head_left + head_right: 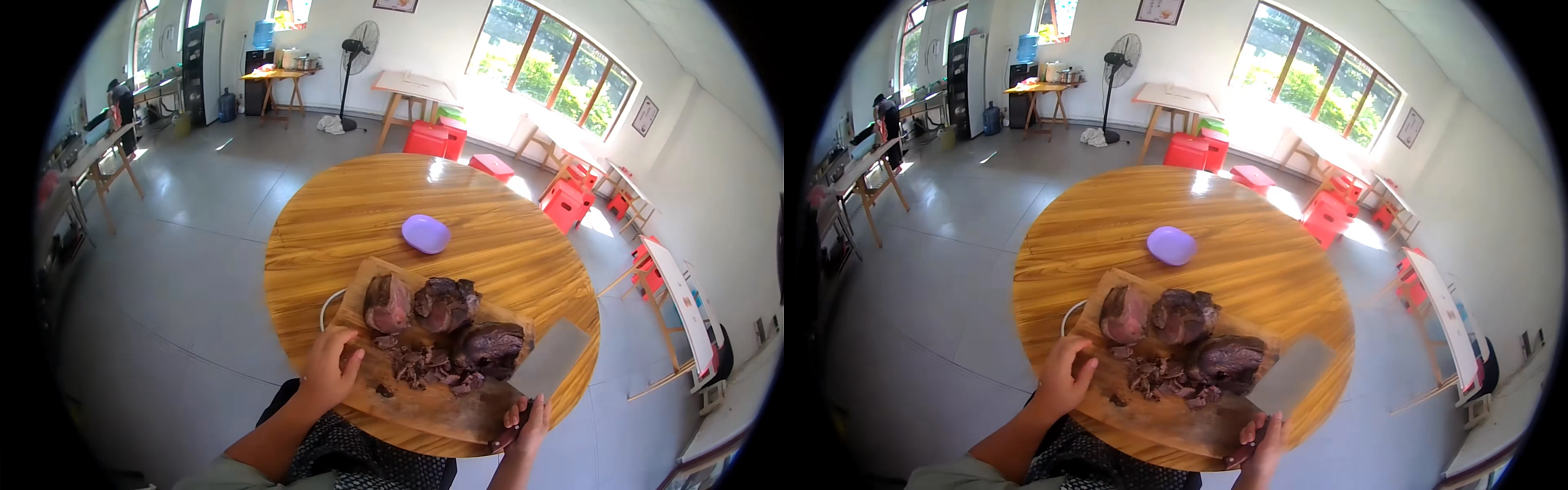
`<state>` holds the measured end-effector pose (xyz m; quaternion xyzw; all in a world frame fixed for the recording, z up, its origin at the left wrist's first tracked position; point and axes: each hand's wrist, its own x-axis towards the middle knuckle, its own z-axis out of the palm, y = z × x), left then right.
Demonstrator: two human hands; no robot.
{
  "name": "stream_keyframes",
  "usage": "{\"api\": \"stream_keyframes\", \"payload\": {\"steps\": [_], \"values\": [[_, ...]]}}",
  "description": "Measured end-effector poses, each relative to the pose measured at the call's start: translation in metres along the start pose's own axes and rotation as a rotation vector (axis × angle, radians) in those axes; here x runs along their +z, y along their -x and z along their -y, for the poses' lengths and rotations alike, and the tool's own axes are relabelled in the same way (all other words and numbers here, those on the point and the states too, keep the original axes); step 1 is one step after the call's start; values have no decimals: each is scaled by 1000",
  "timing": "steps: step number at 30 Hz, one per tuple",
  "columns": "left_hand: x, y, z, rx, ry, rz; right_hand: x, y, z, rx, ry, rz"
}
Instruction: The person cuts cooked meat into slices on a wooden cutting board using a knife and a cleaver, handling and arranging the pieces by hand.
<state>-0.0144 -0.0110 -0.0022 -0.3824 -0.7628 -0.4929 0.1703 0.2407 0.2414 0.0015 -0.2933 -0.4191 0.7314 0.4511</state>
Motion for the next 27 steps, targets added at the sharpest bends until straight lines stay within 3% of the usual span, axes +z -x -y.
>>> {"api": "stream_keyframes", "payload": {"steps": [9,12,14,18,21,27], "values": [[-4,-4,-9,21,12,46,-3,0,-1,22,-27,-46],[-16,-1,-26,-48,95,138,-4,1,-1,21,27,1],[-23,3,-36,62,55,367,-2,3,2,-10,30,21],[-19,10,-47,11,109,540,1,3,2,4,-27,-4],[-13,10,-37,115,27,587,-2,1,1,-7,-28,11],[-7,10,-48,62,189,490,1,4,4,-5,-20,16]]}}
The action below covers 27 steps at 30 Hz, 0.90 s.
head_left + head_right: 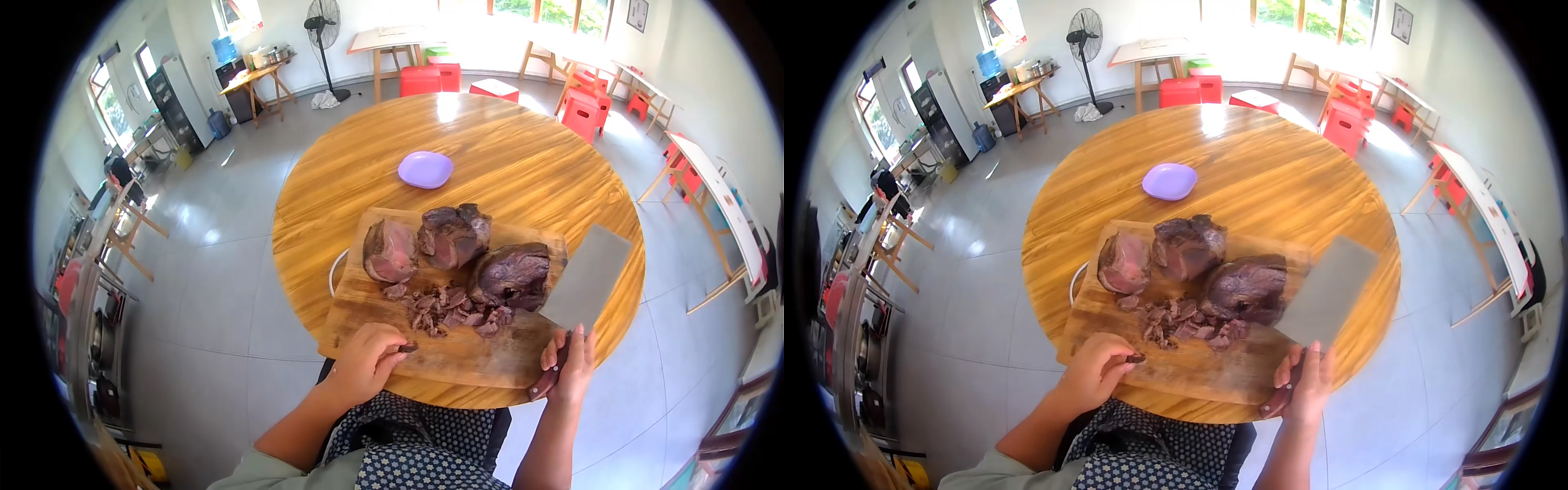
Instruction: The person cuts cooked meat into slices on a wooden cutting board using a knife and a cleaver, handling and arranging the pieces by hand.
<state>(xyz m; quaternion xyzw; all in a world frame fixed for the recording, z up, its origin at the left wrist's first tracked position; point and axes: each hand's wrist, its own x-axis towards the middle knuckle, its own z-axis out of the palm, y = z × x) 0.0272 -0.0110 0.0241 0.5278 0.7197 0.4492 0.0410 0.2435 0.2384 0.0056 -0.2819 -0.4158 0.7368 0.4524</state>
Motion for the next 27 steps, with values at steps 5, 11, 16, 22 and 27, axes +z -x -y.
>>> {"api": "stream_keyframes", "payload": {"steps": [5,11,16,22,27], "values": [[2,-4,-14,272,-37,-165,-2,-1,-3,-12,-18,11],[21,-12,-24,181,53,-75,-2,-1,-2,5,0,17],[63,-33,-25,281,-34,139,2,0,1,15,-30,52],[74,-49,-33,277,-34,12,-10,-4,-10,-3,-14,12],[11,-73,6,12,-381,-402,-4,-3,-6,-4,-6,38]]}}
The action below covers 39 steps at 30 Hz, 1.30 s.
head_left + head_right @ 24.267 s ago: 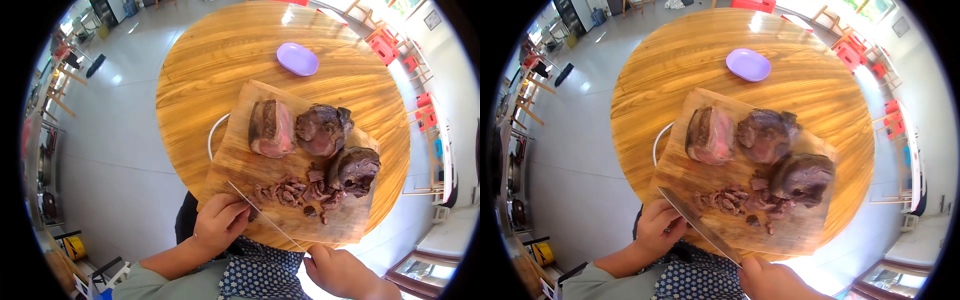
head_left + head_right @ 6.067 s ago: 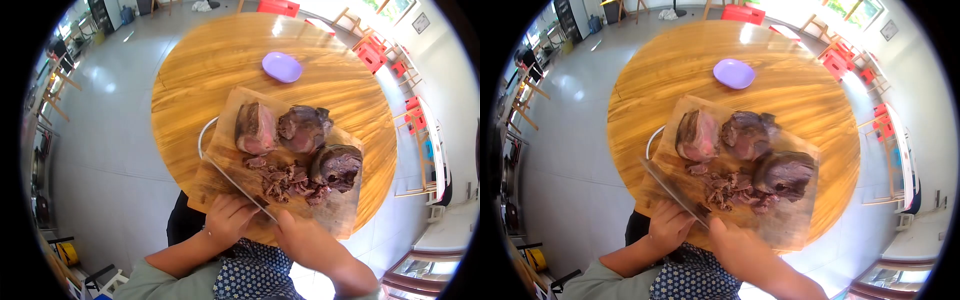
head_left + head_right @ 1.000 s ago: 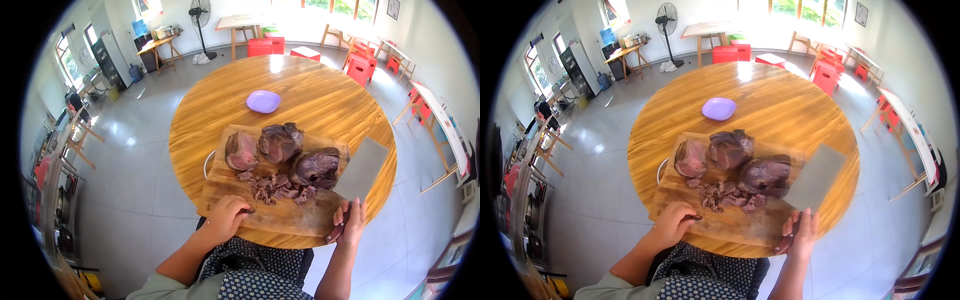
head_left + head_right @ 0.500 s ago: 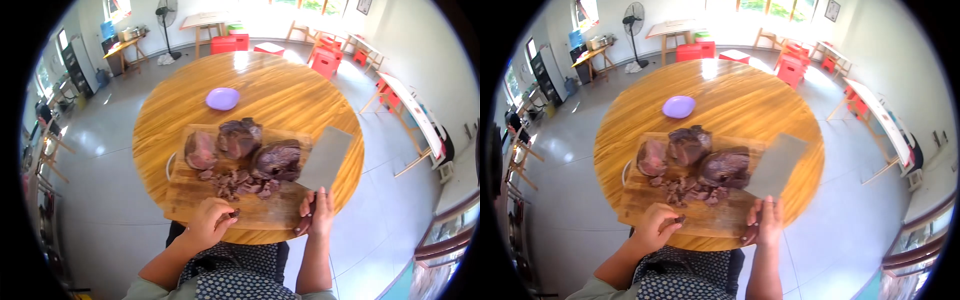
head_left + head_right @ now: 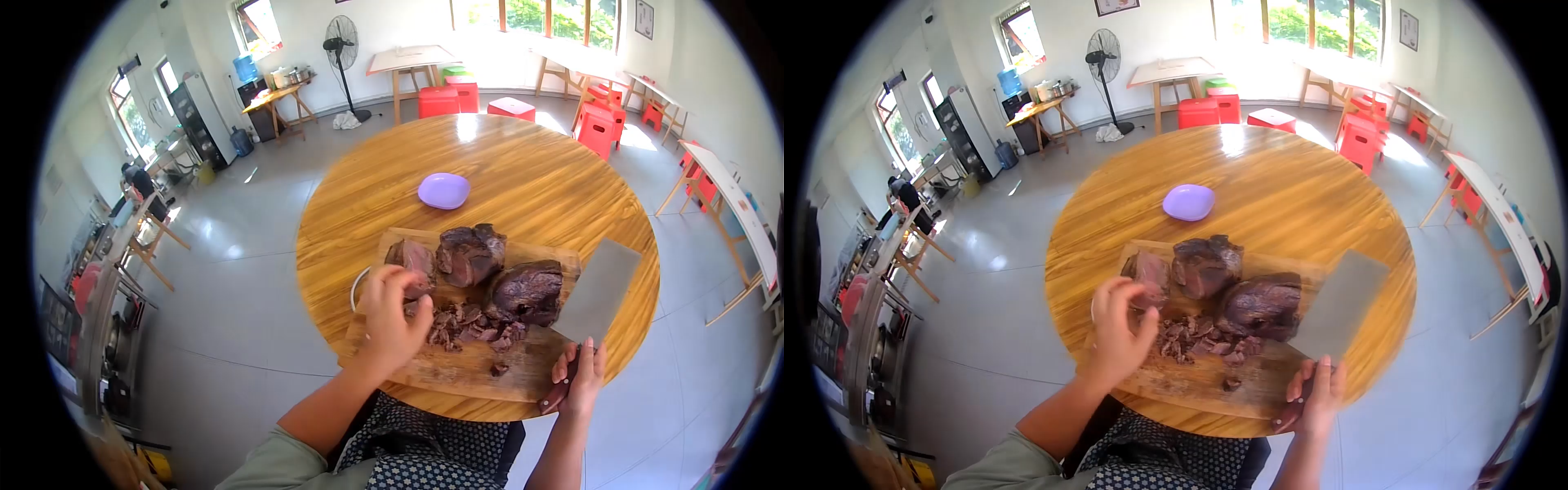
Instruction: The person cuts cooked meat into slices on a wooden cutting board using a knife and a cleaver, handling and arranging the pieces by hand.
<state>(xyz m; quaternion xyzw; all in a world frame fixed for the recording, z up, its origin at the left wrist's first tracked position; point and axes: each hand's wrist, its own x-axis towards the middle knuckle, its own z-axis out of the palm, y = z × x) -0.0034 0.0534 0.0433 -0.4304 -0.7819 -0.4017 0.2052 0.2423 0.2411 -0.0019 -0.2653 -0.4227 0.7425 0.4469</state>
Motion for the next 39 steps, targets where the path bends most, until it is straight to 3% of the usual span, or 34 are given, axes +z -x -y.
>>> {"api": "stream_keyframes", "payload": {"steps": [2,4,5,7,8,10,13,17,19,20,22,29,31,32,34,35,37,39], "values": [[-1,-21,28,-83,-28,-50,3,0,4,4,6,6],[0,-41,54,-403,58,132,1,0,3,4,12,-4],[-2,-50,66,-401,58,133,0,0,2,5,24,-14],[-4,-70,83,-45,52,454,1,0,3,5,13,-16],[-8,-82,89,-43,58,462,1,1,4,13,-1,-15],[-15,-101,98,-85,149,836,2,3,6,17,5,-20],[-22,-111,91,-216,195,944,4,1,6,10,1,-5],[-30,-105,90,-366,149,838,1,0,5,21,2,4],[-23,-90,110,-542,482,645,3,-1,3,19,-3,-7],[-20,-82,118,-547,478,635,2,0,3,20,-1,-26],[-19,-77,121,-721,745,401,1,-1,2,17,-8,-6],[-61,-50,92,-819,1016,195,-2,-3,-1,7,16,-11],[-70,-27,75,-608,822,137,-2,-1,-2,7,28,-38],[-76,-12,64,-623,831,131,-1,0,-2,2,8,-45],[-78,17,43,-303,352,109,2,-1,1,-11,16,-49],[-72,31,39,-321,372,99,6,0,2,-24,12,-52],[-57,56,32,-89,215,5,9,7,11,-45,37,-45],[-44,72,33,-89,177,-12,14,14,23,-49,89,-20]]}}
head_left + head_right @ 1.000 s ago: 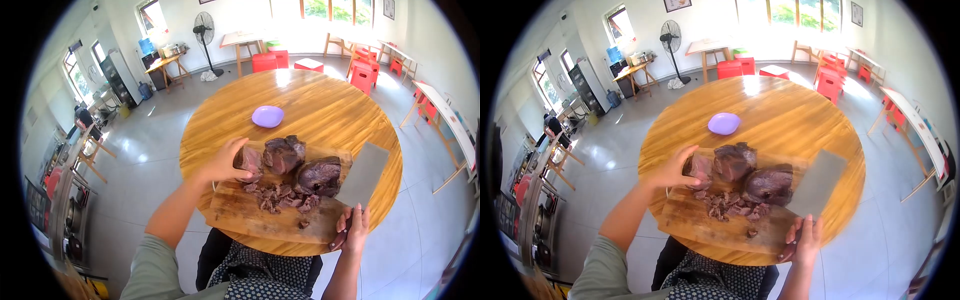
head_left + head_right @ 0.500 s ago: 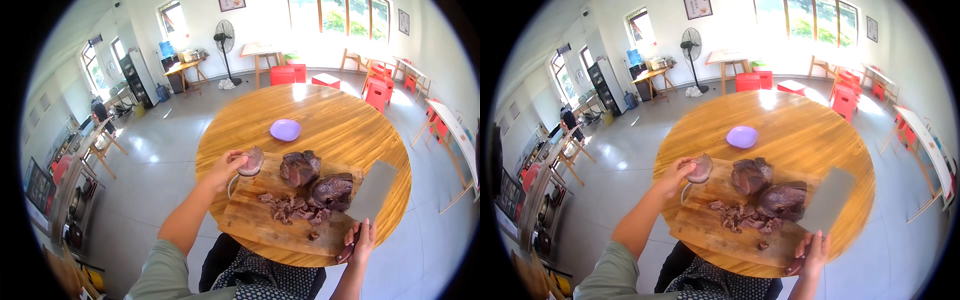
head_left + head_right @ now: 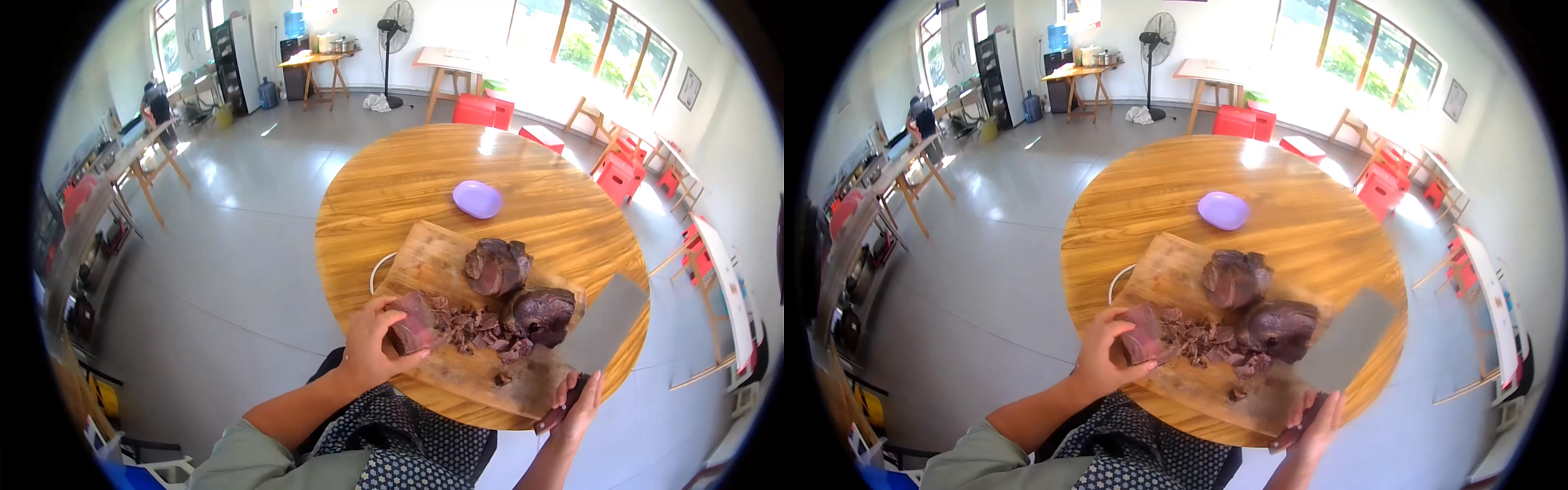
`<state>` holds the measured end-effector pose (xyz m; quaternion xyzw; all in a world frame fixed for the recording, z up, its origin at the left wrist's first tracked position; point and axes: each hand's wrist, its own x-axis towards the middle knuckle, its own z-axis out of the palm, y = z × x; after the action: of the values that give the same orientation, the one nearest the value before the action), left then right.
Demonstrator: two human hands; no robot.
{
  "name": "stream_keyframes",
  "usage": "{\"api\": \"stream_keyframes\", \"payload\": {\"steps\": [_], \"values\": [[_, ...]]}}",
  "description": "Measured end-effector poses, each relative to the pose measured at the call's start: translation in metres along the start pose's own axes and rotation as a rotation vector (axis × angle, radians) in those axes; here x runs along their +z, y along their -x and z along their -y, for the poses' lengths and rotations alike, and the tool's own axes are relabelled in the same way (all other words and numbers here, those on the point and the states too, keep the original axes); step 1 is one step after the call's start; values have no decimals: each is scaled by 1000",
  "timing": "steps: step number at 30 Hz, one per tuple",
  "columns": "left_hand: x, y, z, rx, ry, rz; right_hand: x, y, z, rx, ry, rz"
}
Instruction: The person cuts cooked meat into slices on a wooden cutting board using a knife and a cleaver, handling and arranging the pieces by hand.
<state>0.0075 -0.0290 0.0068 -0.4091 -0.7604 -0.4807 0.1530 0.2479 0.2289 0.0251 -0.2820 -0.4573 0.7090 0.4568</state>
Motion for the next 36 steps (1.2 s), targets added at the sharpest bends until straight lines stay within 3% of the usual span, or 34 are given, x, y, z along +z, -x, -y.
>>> {"api": "stream_keyframes", "payload": {"steps": [2,8,12,15,18,30,36], "values": [[5,12,3,64,-53,-29,14,16,27,-17,50,66],[1,12,0,131,-77,-87,70,57,90,-40,800,629],[5,17,7,96,-19,-80,125,72,108,217,1265,833],[3,17,6,86,-2,-98,137,75,104,123,1316,1002],[4,16,6,62,31,-119,140,79,108,-40,1260,1010],[2,14,4,38,74,-118,153,81,110,-100,1321,1051],[2,13,9,32,63,-113,168,71,108,146,1483,1047]]}}
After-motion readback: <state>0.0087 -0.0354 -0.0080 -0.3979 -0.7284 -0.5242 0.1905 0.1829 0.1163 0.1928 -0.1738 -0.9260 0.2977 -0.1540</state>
